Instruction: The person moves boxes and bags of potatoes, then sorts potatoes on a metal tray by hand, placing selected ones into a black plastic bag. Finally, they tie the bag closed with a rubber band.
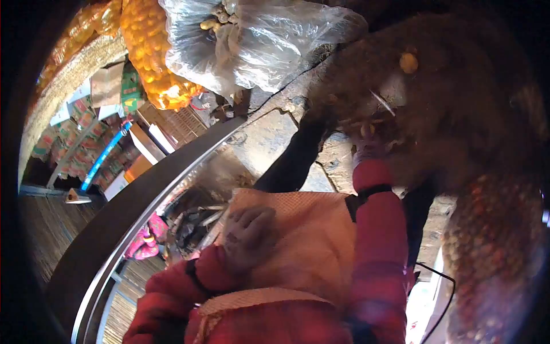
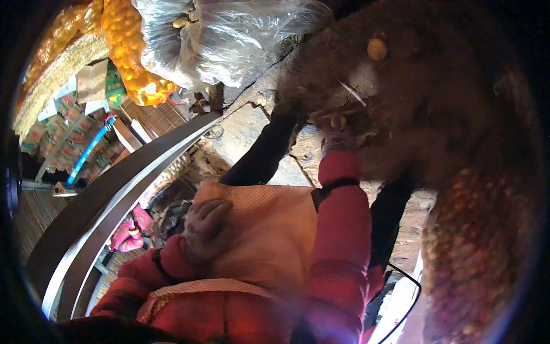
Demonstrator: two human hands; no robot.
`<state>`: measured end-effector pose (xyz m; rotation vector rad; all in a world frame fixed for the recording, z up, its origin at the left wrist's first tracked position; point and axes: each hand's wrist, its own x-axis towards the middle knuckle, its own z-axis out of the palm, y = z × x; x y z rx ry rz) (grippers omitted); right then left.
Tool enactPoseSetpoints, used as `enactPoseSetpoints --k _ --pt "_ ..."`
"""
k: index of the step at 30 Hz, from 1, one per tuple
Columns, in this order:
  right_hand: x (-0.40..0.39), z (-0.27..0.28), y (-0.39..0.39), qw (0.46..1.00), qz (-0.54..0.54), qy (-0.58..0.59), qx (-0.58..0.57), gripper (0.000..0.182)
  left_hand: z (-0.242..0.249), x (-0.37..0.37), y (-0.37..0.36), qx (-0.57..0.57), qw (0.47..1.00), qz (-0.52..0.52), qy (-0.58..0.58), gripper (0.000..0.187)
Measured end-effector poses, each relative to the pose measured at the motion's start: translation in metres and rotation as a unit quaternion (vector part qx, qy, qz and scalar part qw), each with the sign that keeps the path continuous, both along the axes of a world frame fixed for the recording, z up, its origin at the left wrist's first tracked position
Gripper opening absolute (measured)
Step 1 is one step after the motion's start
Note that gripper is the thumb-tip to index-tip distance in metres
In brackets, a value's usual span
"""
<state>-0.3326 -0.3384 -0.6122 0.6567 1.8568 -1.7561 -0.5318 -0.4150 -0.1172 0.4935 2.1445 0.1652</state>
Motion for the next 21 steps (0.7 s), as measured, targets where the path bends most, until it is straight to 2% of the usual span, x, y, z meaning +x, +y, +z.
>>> enactPoseSetpoints --k 1,3,7,11,17,21 --pt "-0.025 0.027 0.021 0.988 0.111 -0.066 0.090 0.049 -0.003 -0.004 0.000 -0.011 1.000 -0.016 -0.002 0.047" --pt "-0.069 0.078 0.046 0.963 0.169 -0.105 0.179 0.048 -0.007 -0.007 -0.001 -0.012 0.999 -0.032 0.036 0.045" --pt "-0.114 0.120 0.094 0.942 0.094 -0.036 0.320 0.048 -0.005 -0.017 0.007 -0.016 0.999 -0.004 0.030 0.045" --pt "-0.192 0.111 0.163 0.869 -0.064 0.098 0.482 0.054 -0.006 -0.032 0.015 -0.023 0.999 -0.005 0.021 0.043" --pt "-0.258 0.099 0.197 0.834 -0.074 0.032 0.545 0.057 -0.010 -0.042 0.023 -0.050 0.996 0.011 0.066 0.038" --pt "-0.272 0.093 0.207 0.842 -0.085 0.013 0.533 0.059 -0.010 -0.047 0.029 -0.043 0.997 0.020 0.066 0.037"
